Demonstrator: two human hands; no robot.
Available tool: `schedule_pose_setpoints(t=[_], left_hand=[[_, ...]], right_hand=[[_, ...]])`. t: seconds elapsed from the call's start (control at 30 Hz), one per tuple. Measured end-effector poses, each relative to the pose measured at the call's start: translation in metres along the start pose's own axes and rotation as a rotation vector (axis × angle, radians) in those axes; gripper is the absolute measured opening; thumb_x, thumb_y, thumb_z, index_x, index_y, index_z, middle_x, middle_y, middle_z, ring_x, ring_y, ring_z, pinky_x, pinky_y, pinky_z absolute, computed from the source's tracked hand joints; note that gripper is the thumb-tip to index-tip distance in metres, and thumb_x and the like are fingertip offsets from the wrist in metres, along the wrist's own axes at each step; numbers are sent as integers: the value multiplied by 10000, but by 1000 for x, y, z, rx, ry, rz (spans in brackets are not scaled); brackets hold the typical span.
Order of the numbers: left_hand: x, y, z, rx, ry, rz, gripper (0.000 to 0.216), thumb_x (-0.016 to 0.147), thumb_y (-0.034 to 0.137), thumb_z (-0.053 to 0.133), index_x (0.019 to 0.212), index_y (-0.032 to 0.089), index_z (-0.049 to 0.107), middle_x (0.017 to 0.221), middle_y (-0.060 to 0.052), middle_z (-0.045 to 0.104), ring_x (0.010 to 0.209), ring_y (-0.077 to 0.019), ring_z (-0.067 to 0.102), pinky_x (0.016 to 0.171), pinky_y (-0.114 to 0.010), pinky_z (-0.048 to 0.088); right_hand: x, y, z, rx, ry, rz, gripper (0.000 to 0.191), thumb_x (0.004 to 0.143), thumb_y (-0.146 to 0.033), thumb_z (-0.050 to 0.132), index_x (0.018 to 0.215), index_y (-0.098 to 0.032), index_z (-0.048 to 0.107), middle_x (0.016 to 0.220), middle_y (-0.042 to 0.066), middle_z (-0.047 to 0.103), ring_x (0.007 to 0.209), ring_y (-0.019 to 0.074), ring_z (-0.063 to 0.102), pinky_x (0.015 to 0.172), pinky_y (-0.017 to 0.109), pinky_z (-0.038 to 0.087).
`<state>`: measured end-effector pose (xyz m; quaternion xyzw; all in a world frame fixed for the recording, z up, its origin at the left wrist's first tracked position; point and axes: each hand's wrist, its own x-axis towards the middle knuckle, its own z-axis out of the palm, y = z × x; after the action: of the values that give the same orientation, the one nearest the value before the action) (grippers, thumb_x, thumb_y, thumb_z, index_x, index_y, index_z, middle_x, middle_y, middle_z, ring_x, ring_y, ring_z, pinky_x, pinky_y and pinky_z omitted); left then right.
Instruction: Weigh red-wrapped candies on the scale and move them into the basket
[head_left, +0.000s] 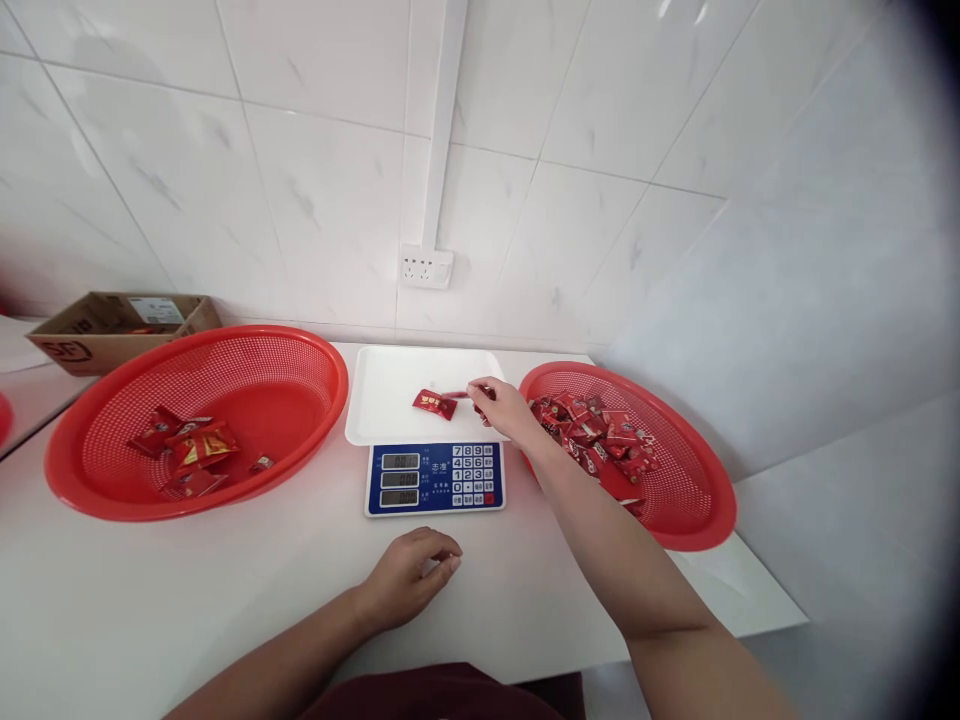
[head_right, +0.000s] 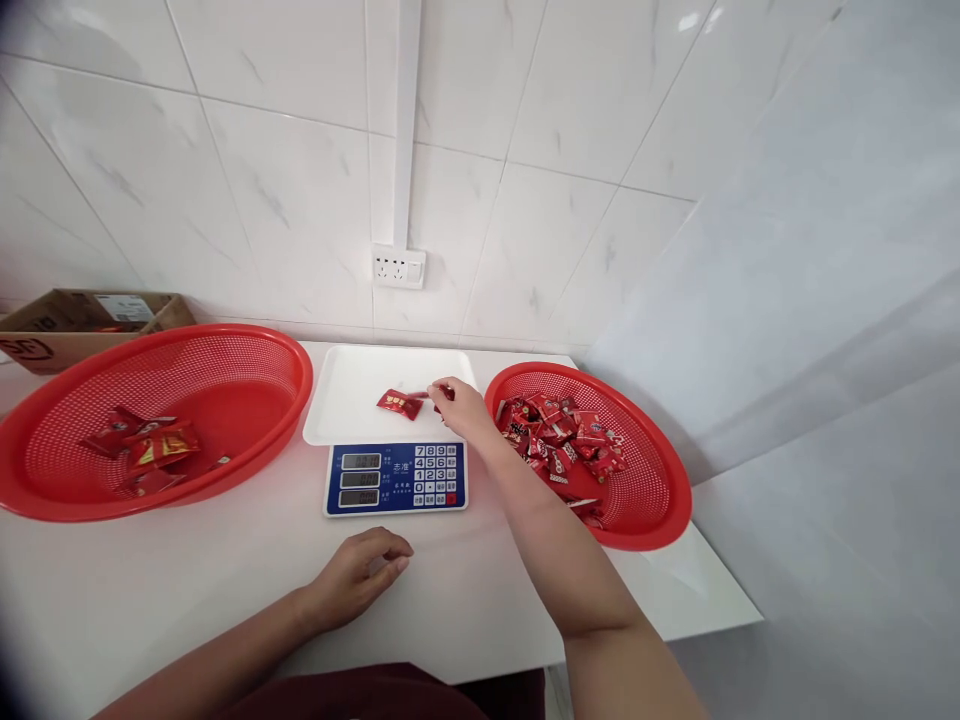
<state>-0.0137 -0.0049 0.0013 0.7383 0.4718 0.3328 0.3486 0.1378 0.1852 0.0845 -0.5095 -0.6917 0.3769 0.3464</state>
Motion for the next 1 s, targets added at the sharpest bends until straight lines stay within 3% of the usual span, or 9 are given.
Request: schedule_pose_setpoints(t=[0.1,0.17,0.33,0.43,0.53,0.67,0.8,0.87,1.0], left_hand=[[0,0,0,14,-18,2,211,861,283,465,925,188,642,876,-49,681,803,-152,622,722,-229,493],[-1,-1,0,27,-30,5,212,864,285,462,931,192,640,871,-46,680,799,-151,622,719,-229,494],[-1,-5,1,40,-44,29,222,877,301,441,941,203,629,868,-44,672,801,-154,621,722,-240,498],[0,-4,1,43,-59,42,228,886,310,422,930,209,622,874,-43,668,802,-158,618,722,-251,502],[0,-3,2,28,-86,37,225,889,311,419,922,216,619,892,-37,669,800,-158,619,710,-250,508],[1,-3,3,21,-100,22,218,884,311,426,918,223,622,903,-31,672,804,-160,627,712,-251,517],[3,-3,1,28,-93,5,215,881,311,431,917,224,624,917,-31,677,812,-163,631,697,-245,522],[3,-2,0,28,-90,-8,214,880,312,434,922,224,625,930,-33,676,823,-163,631,701,-242,524],[3,-3,-1,32,-77,-21,215,880,302,433,925,219,626,933,-36,675,828,-162,630,724,-249,521]], right_hand=[[3,-2,-1,-99,19,-29,396,811,-423,507,1161,-237,532,776,11,616,572,114,565,499,238,481],[2,-6,-10,-165,31,-45,415,828,-419,479,1198,-233,498,813,17,624,616,117,585,531,235,487],[-10,-2,-74,-406,27,-16,227,819,-323,484,984,-212,593,892,25,649,781,151,608,691,267,472],[-23,15,-122,-560,-60,103,105,735,-240,581,815,-217,645,834,21,671,776,194,613,700,298,460],[-33,36,-152,-653,-172,224,130,614,-131,683,712,-216,676,778,32,686,763,241,624,693,321,463],[-28,57,-148,-660,-229,246,151,658,-153,710,793,-215,685,898,49,685,869,247,620,781,323,465],[-11,65,-122,-623,-170,212,231,860,-299,554,1051,-176,595,1097,73,598,940,193,587,819,372,484],[-6,65,-113,-595,-127,192,280,893,-316,504,1128,-168,545,1148,72,561,955,186,578,810,389,495],[-3,63,-113,-562,-104,178,256,897,-311,498,1120,-201,553,1168,69,554,969,187,572,811,369,496]])
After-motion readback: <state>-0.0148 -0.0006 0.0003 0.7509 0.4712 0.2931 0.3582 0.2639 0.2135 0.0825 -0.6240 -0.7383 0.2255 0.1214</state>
